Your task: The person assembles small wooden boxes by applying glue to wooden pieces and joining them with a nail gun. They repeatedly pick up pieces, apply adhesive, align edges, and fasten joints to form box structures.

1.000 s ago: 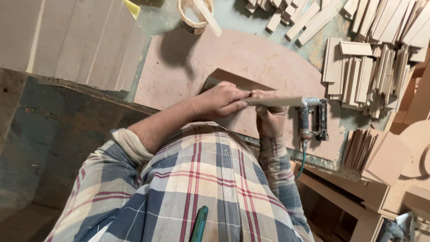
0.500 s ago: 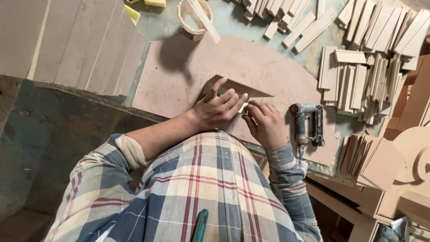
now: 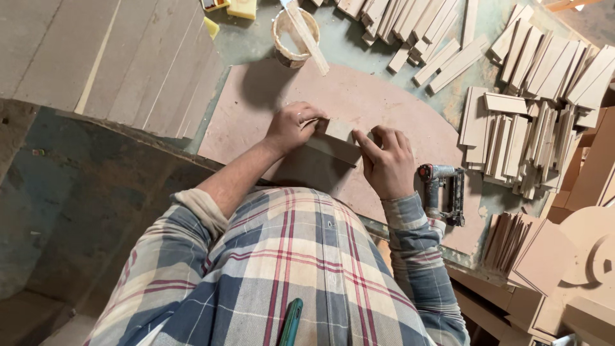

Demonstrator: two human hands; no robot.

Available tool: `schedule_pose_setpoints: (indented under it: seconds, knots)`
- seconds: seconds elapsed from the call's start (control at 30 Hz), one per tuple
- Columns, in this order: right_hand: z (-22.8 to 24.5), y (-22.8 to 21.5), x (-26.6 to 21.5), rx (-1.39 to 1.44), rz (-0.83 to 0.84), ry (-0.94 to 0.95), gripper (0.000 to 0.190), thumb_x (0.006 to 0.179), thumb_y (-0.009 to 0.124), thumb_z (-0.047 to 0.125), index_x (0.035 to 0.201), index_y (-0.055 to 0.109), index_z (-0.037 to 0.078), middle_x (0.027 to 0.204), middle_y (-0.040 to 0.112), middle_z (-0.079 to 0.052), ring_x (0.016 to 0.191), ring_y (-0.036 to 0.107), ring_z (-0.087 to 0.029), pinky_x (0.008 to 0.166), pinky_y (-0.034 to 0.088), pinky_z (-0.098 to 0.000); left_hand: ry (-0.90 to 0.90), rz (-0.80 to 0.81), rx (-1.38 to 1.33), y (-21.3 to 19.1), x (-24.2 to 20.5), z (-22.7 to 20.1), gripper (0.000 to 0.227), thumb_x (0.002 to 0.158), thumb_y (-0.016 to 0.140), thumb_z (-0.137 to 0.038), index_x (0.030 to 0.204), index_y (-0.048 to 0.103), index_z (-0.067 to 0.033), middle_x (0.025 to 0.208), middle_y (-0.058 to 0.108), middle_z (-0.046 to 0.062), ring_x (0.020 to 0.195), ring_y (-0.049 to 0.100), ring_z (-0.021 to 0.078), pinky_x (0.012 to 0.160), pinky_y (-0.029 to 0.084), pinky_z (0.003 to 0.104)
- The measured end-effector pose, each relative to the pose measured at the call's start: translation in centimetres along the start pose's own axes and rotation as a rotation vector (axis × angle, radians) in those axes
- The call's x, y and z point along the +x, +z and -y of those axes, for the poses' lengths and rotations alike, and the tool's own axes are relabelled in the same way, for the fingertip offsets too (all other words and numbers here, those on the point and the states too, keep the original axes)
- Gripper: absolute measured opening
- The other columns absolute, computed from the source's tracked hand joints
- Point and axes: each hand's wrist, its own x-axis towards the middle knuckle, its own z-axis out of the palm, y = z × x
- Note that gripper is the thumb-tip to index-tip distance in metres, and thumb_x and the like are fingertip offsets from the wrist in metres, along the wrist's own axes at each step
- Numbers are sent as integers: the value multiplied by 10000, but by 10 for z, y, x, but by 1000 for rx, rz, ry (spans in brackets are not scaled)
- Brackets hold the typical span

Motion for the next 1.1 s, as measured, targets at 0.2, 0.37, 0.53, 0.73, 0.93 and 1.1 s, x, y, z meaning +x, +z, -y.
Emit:
schedule_pose_setpoints:
  seconds: [0.2, 0.37, 0.53, 0.73, 0.93, 1.1]
  knots:
    - [3, 3, 7, 11, 30, 3, 380, 910, 755, 134, 1279, 742, 224, 1125, 637, -85, 1062, 615, -293, 923, 485, -436, 35, -31, 22, 4, 1, 4, 245, 795, 713, -24, 1011, 797, -105, 989, 762, 62, 949, 715, 258, 865, 582, 356]
    - [4, 3, 12, 12, 53, 12, 396, 891, 755, 121, 1274, 742, 221, 1117, 637, -80, 1037, 601, -282, 926, 454, -430, 38, -21, 56, 2, 3, 5, 216, 803, 727, -31, 994, 799, -99, 981, 764, 59, 951, 716, 257, 865, 584, 362]
    - [-1, 6, 12, 25, 76, -5, 392, 901, 759, 126, 1280, 747, 225, 1110, 638, -75, 1035, 605, -278, 921, 464, -428, 23, -19, 55, 2, 3, 5, 165, 824, 742, -44, 973, 793, -95, 974, 767, 53, 947, 726, 244, 864, 593, 353]
    - [-1, 12, 11, 59, 50, 12, 358, 911, 765, 137, 1252, 764, 244, 1091, 649, -67, 1015, 619, -273, 889, 489, -425, 16, -7, 46, 1, 5, 4, 174, 824, 729, -28, 973, 795, -90, 969, 773, 57, 947, 730, 237, 863, 596, 347]
    - [-4, 13, 13, 52, 89, 14, 307, 910, 777, 145, 1199, 783, 248, 1022, 671, -48, 950, 634, -256, 811, 509, -404, 26, 20, 29, 5, 5, 11, 189, 824, 713, -8, 985, 796, -65, 977, 780, 77, 954, 735, 237, 872, 601, 346]
    - [-3, 15, 15, 51, 91, -19, 301, 922, 750, 131, 1208, 778, 220, 1028, 685, -63, 961, 636, -257, 816, 533, -394, 47, 7, -14, 7, 2, 14, 200, 844, 695, 17, 1003, 796, -51, 984, 782, 100, 961, 743, 246, 878, 603, 348]
